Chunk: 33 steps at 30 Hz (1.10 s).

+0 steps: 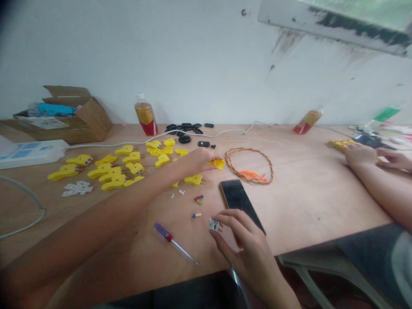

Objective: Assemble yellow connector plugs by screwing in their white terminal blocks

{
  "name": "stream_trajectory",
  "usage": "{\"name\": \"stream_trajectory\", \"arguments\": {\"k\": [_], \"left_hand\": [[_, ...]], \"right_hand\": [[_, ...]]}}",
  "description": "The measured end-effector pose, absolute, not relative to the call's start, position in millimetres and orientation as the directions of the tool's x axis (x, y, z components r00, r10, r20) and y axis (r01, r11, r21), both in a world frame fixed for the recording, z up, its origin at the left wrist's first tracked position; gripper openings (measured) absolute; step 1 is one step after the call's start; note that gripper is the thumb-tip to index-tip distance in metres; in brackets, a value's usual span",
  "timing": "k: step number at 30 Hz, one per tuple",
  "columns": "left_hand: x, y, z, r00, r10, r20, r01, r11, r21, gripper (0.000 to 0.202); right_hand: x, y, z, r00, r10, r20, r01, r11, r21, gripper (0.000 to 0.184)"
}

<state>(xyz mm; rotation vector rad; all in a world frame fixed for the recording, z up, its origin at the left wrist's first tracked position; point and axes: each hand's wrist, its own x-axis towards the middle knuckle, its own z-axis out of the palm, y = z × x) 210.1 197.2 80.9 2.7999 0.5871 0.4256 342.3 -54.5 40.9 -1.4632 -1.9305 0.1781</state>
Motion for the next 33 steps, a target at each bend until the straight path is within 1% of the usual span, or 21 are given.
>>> {"name": "stream_trajectory", "arguments": {"k": [2, 3, 5, 7, 9, 11, 13, 17, 19, 24, 27, 29, 31, 33], "left_hand": [[165.0, 165.7, 94.6, 0.857, 0.449, 0.251, 0.365, -0.875, 0.317, 0.042], [138.0, 143.6, 97.5, 0.836, 0.471, 0.28, 0.366, -0.861, 0.354, 0.047], [82.3, 90.5, 92.7, 0.756, 0.575, 0.313, 0.438, -0.799, 0.411, 0.047], [35.2, 35.0, 75.2, 0.668, 0.676, 0.313, 0.513, -0.722, 0.464, 0.045], [5.0, -9.9, 51.9, 0.609, 0.74, 0.285, 0.531, -0.647, 0.547, 0.047], [-8.2, -36.5, 30.0, 0.521, 0.815, 0.254, 0.56, -0.551, 0.619, 0.048], [-10.8, -46.4, 14.7, 0.46, 0.852, 0.251, 0.552, -0.496, 0.671, 0.047], [-8.5, -44.4, 5.1, 0.422, 0.87, 0.254, 0.487, -0.455, 0.746, 0.049], [-8.8, -43.2, 5.8, 0.414, 0.875, 0.251, 0.475, -0.443, 0.76, 0.051], [-8.9, -45.4, 5.8, 0.386, 0.893, 0.233, 0.482, -0.411, 0.774, 0.045], [-7.4, -46.9, 3.4, 0.37, 0.898, 0.236, 0.483, -0.404, 0.777, 0.047], [-6.7, -47.7, 1.5, 0.365, 0.897, 0.248, 0.489, -0.412, 0.769, 0.047], [-6.3, -48.5, -0.2, 0.374, 0.889, 0.264, 0.492, -0.431, 0.756, 0.048], [-5.9, -48.9, -1.5, 0.396, 0.869, 0.296, 0.488, -0.472, 0.734, 0.049]], "right_hand": [[335.2, -53.3, 42.5, -0.113, 0.872, 0.477, 0.769, 0.38, -0.514, 0.021], [329.5, -52.5, 43.0, -0.121, 0.857, 0.501, 0.75, 0.409, -0.519, 0.022], [314.4, -51.9, 42.7, -0.162, 0.826, 0.54, 0.701, 0.481, -0.526, 0.023], [296.4, -53.6, 40.2, -0.221, 0.812, 0.54, 0.643, 0.538, -0.546, 0.026], [278.0, -56.8, 35.2, -0.292, 0.818, 0.495, 0.588, 0.562, -0.582, 0.03], [260.8, -60.0, 28.6, -0.358, 0.818, 0.45, 0.548, 0.574, -0.608, 0.031], [246.2, -61.8, 22.1, -0.413, 0.805, 0.425, 0.53, 0.592, -0.607, 0.028], [228.5, -60.3, 17.2, -0.471, 0.788, 0.396, 0.546, 0.613, -0.571, 0.026], [225.6, -58.6, 19.6, -0.475, 0.797, 0.374, 0.561, 0.601, -0.569, 0.025], [226.2, -55.7, 26.8, -0.496, 0.808, 0.317, 0.579, 0.58, -0.573, 0.022], [226.8, -53.1, 25.5, -0.52, 0.787, 0.333, 0.583, 0.612, -0.535, 0.018], [226.8, -51.1, 23.6, -0.535, 0.758, 0.373, 0.581, 0.65, -0.489, 0.015], [226.5, -49.5, 22.8, -0.542, 0.734, 0.409, 0.582, 0.679, -0.448, 0.014], [226.0, -48.6, 24.2, -0.546, 0.728, 0.414, 0.589, 0.685, -0.429, 0.015]]}}
